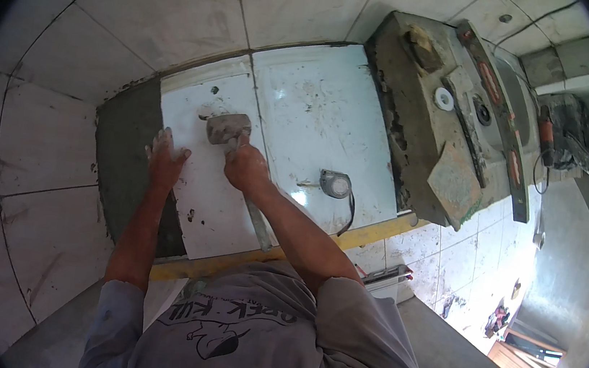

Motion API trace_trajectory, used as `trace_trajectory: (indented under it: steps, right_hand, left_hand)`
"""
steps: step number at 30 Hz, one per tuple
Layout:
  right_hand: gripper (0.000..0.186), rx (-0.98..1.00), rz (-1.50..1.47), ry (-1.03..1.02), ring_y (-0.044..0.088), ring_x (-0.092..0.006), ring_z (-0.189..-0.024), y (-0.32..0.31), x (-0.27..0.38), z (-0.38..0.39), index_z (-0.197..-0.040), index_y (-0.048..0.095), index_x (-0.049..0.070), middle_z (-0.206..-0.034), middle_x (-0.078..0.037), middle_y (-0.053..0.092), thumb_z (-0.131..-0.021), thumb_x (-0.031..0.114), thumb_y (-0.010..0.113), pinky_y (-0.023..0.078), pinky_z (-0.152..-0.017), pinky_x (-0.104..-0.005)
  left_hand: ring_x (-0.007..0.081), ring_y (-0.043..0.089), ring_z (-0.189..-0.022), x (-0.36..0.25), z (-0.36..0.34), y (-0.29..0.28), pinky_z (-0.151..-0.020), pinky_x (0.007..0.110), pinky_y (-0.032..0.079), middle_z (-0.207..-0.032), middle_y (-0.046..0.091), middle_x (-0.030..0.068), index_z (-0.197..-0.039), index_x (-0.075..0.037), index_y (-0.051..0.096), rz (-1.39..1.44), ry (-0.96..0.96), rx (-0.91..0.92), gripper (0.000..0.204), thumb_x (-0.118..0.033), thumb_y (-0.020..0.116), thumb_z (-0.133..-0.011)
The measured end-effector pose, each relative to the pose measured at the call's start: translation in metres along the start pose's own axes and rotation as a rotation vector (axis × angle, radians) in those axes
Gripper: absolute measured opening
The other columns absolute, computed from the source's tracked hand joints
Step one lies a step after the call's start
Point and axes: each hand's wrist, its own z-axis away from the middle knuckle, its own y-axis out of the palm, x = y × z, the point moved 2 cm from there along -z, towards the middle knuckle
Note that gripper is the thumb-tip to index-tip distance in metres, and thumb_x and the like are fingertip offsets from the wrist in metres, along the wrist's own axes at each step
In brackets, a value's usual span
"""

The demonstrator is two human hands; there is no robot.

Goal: Install floor tiles in a bathroom by leveling the surface, cleaning tiles, and measuring.

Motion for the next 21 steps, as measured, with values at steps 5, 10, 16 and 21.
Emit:
trace_trajectory:
  steps: [5, 10, 16, 21]
  right_hand:
    - [0.04, -0.007, -0.053, 0.002, 0.057, -0.0468, -0.085, -0.01, 0.005, 0.003, -0.112, 0.041, -0.005, -0.083, -0.031, 0.058, -0.086, 0.023, 0.052, 0.045, -0.077, -0.0495]
    - [0.033, 0.097, -0.467, 0.089, 0.058, -0.0232, -0.054, -0.019, 0.011, 0.007, -0.108, 0.046, 0.0, -0.067, -0.011, 0.056, -0.086, 0.023, 0.054, 0.047, -0.05, -0.0352]
    - [0.022, 0.146, -1.025, 0.27, 0.047, -0.0136, -0.045, -0.012, -0.013, 0.017, -0.097, 0.053, 0.005, -0.064, -0.003, 0.049, -0.089, 0.025, 0.048, 0.04, -0.041, -0.0286]
    - [0.023, 0.115, -0.946, 0.274, 0.047, -0.0135, -0.046, -0.003, -0.018, 0.03, -0.093, 0.053, 0.005, -0.064, -0.003, 0.049, -0.091, 0.027, 0.045, 0.04, -0.041, -0.0284]
  left_hand:
    - [0.0374, 0.028, -0.129, -0.003, -0.001, 0.002, -0.105, 0.055, 0.016, -0.136, 0.034, 0.0246, -0.134, -0.001, 0.032, 0.001, -0.005, 0.016, 0.077, -0.034, 0.068, -0.075]
    - [0.0364, 0.028, -0.13, -0.001, 0.002, 0.001, -0.106, 0.055, 0.015, -0.137, 0.032, 0.0243, -0.134, -0.001, 0.032, 0.003, -0.02, 0.016, 0.077, -0.035, 0.068, -0.075]
    - [0.0346, 0.025, -0.132, -0.008, 0.004, -0.009, -0.108, 0.053, 0.01, -0.14, 0.028, 0.0231, -0.136, -0.001, 0.03, -0.025, -0.046, 0.092, 0.082, -0.04, 0.067, -0.074]
    - [0.0347, 0.023, -0.133, 0.0, 0.003, -0.006, -0.108, 0.051, 0.009, -0.141, 0.027, 0.0226, -0.137, -0.002, 0.029, -0.007, -0.036, 0.092, 0.084, -0.042, 0.067, -0.073]
